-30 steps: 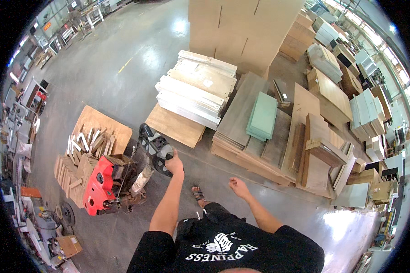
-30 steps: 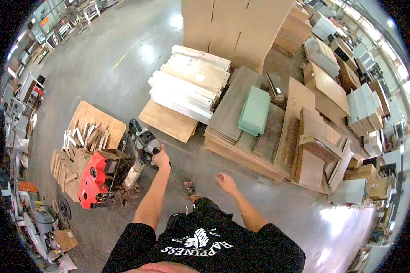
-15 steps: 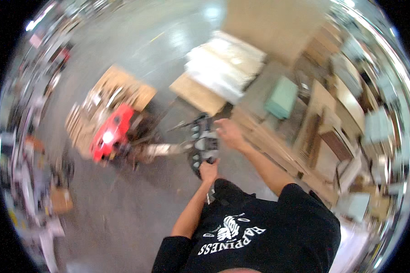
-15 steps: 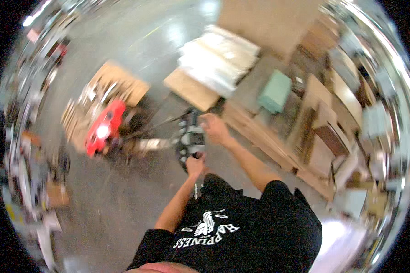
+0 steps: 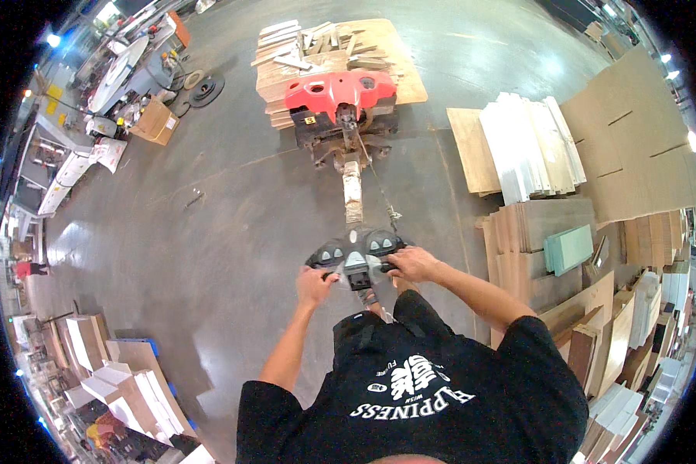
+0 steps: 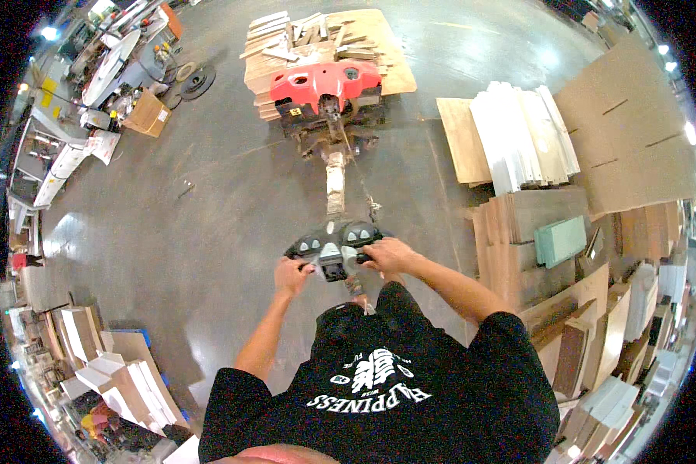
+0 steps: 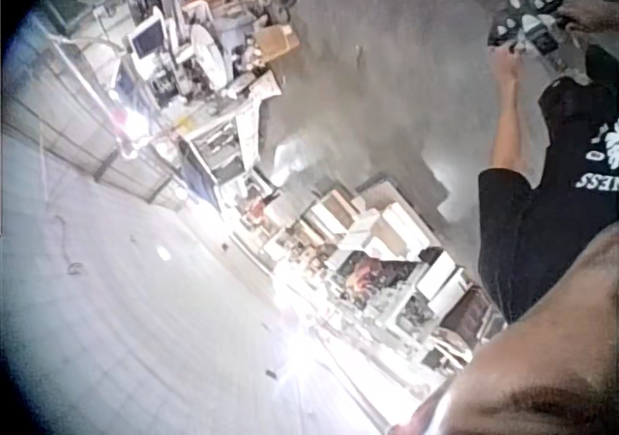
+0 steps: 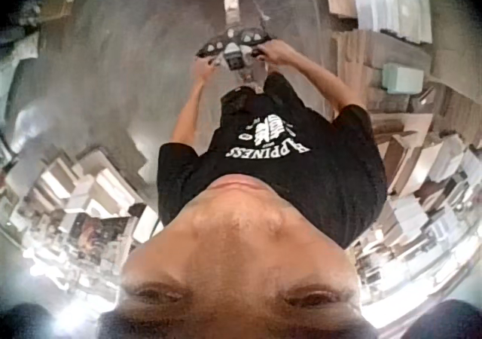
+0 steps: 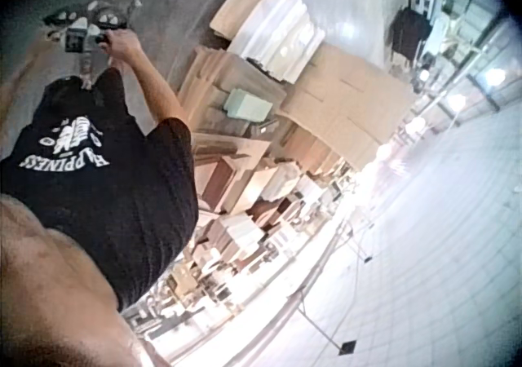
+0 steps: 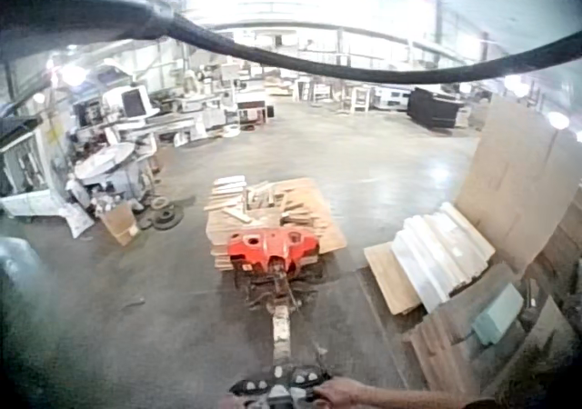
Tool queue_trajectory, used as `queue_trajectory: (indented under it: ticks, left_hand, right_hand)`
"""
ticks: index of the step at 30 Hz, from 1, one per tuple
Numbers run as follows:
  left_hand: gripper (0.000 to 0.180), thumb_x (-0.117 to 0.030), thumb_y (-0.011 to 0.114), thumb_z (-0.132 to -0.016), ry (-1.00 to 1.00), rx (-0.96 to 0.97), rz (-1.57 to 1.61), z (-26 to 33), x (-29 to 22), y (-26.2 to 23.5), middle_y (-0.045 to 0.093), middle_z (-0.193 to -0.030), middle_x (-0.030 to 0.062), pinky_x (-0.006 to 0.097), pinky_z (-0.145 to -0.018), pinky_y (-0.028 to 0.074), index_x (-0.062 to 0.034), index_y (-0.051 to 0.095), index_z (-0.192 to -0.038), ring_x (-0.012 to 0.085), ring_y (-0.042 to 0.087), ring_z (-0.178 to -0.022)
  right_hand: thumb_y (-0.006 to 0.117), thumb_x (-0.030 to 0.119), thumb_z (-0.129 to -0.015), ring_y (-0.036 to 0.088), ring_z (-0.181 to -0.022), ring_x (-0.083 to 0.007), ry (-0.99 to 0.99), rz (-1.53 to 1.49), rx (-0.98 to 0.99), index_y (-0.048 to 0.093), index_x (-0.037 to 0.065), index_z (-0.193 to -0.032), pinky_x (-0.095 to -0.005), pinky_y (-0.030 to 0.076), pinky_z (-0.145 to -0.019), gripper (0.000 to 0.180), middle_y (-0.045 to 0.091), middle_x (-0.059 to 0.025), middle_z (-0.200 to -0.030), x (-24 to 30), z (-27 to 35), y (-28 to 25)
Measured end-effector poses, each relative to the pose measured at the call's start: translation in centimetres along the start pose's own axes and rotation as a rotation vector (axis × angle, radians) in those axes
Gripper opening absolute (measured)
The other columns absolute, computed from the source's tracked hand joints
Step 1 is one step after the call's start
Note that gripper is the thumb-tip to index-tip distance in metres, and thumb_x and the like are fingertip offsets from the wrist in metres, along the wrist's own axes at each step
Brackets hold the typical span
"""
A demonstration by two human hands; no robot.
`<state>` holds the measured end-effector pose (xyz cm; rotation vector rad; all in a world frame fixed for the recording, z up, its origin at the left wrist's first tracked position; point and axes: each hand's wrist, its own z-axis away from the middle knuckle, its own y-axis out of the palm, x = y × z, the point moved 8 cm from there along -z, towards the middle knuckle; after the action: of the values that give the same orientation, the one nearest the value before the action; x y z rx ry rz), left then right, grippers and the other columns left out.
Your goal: The person operates a red electric pallet jack to move a stack of wooden planks across a factory floor. They maneuver the jack forward and backward, then stop and walk to a nearby machine to pick up a roll of tape before returning to the jack.
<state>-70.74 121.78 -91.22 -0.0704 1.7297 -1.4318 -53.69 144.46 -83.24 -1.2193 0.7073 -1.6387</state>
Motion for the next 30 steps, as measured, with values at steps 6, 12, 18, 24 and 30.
queue_trajectory:
  ticks: [6,12,18,24,30]
  left_hand:
    - [0.073,-0.078,0.057,-0.084,0.008,-0.482,-0.084,1.4,5.7,-6.5,0.066,-0.099,0.0054,0.053,-0.109,0.031,-0.0075,0.076,-0.079,0.0290,0.056,-0.113]
    - [0.071,-0.079,0.059,-0.082,0.007,-0.379,-0.031,0.6,9.2,-8.7,0.066,-0.097,0.0028,0.052,-0.109,0.030,-0.0101,0.077,-0.080,0.0277,0.055,-0.112]
    - [0.065,-0.074,0.061,-0.083,0.084,-0.348,-0.064,-0.8,11.7,-9.7,0.066,-0.099,0.0028,0.050,-0.109,0.030,-0.0106,0.078,-0.079,0.0276,0.055,-0.111]
    - [0.066,-0.071,0.057,-0.088,0.094,-0.252,-0.106,-1.8,12.1,-9.7,0.067,-0.099,0.0046,0.049,-0.110,0.031,-0.0085,0.077,-0.082,0.0275,0.056,-0.112]
    - [0.060,-0.065,0.060,-0.088,0.089,-0.227,-0.145,-1.3,11.7,-9.7,0.066,-0.098,0.0052,0.050,-0.112,0.030,-0.0080,0.078,-0.083,0.0279,0.056,-0.112]
  right_hand:
    - [0.050,0.052,-0.104,0.067,-0.091,-0.0457,-0.027,-0.173,-0.130,0.055,0.001,-0.108,-0.0572,0.051,-0.078,0.051,0.069,-0.0246,-0.091,5.8,-5.6,2.7]
    - [0.053,0.052,-0.103,0.068,-0.091,-0.0446,0.034,-0.202,-0.187,0.056,0.001,-0.105,-0.0557,0.052,-0.079,0.051,0.070,-0.0236,-0.093,8.8,-7.5,3.6]
    - [0.055,0.050,-0.102,0.068,-0.092,-0.0449,0.067,-0.236,-0.225,0.057,0.001,-0.106,-0.0561,0.052,-0.081,0.050,0.071,-0.0230,-0.094,10.2,-9.2,3.6]
    - [0.057,0.053,-0.101,0.069,-0.091,-0.0452,0.116,-0.256,-0.220,0.059,0.002,-0.110,-0.0574,0.053,-0.080,0.052,0.072,-0.0224,-0.096,10.2,-10.2,3.8]
    - [0.057,0.054,-0.100,0.069,-0.092,-0.0467,0.113,-0.297,-0.230,0.060,0.002,-0.108,-0.0581,0.052,-0.081,0.053,0.072,-0.0226,-0.095,10.2,-9.8,4.3]
